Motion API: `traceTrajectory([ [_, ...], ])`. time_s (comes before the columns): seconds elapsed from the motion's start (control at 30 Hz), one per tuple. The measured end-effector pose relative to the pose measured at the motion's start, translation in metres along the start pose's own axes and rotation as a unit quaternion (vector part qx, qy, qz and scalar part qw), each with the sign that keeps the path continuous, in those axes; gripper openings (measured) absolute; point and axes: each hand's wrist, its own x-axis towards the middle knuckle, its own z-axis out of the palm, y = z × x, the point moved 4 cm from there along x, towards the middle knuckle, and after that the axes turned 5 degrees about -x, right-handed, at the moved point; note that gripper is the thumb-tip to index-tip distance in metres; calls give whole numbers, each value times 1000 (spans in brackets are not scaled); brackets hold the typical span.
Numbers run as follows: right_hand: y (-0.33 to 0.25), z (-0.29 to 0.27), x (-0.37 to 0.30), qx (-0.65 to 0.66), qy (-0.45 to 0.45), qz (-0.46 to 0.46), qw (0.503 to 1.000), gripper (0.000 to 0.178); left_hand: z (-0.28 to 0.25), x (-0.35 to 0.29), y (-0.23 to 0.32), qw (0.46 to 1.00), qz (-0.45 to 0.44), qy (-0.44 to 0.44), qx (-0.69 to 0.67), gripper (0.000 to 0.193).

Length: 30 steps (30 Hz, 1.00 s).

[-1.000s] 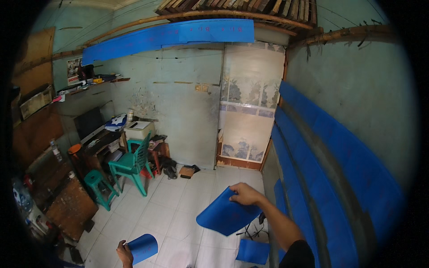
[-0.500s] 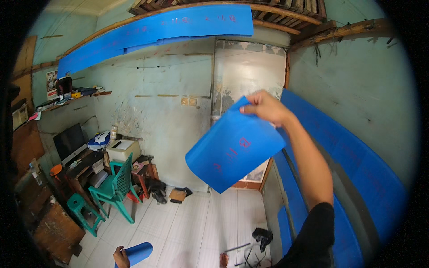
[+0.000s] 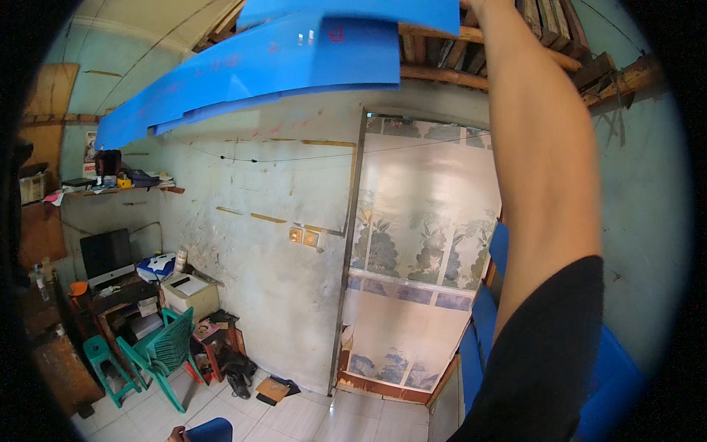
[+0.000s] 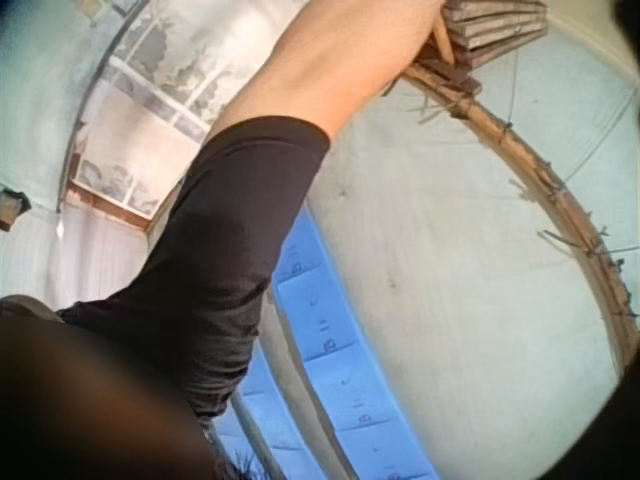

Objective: The person repeatedly picks up blue rectangular sign pieces from a table and places them on a high horizontal bamboo beam near the ceiling. The person handles the signs one at a time, walking back and forth between the table and the beam to stack them along the beam.

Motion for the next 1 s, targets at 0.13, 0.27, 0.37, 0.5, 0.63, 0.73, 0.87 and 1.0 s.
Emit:
traceTrajectory([
  [0.13,-5,-97,20,-221,35,-17,975,26,42,16,22,1000,-5,-12,-26,23],
  [0.27,3,-139,-8,-262,56,-53,962,28,71,22,39,1000,6,-15,-18,23],
  [0.37,12,-149,-35,-220,114,-53,967,36,84,25,50,999,25,-34,-7,23],
  [0.5,18,-142,-67,-351,177,-90,915,58,94,28,57,998,48,-43,-13,23],
  [0.63,25,-123,-81,-341,172,-59,922,59,97,23,52,996,68,-51,-26,22],
  [0.73,22,-113,-88,-282,151,-36,947,52,92,17,45,994,76,-57,-49,22],
  [0.87,15,-107,-143,-319,170,-168,917,48,76,12,43,992,82,-83,-54,21],
  [1.0,74,-67,-319,-436,403,-258,762,28,55,5,56,984,89,-139,-62,20],
])
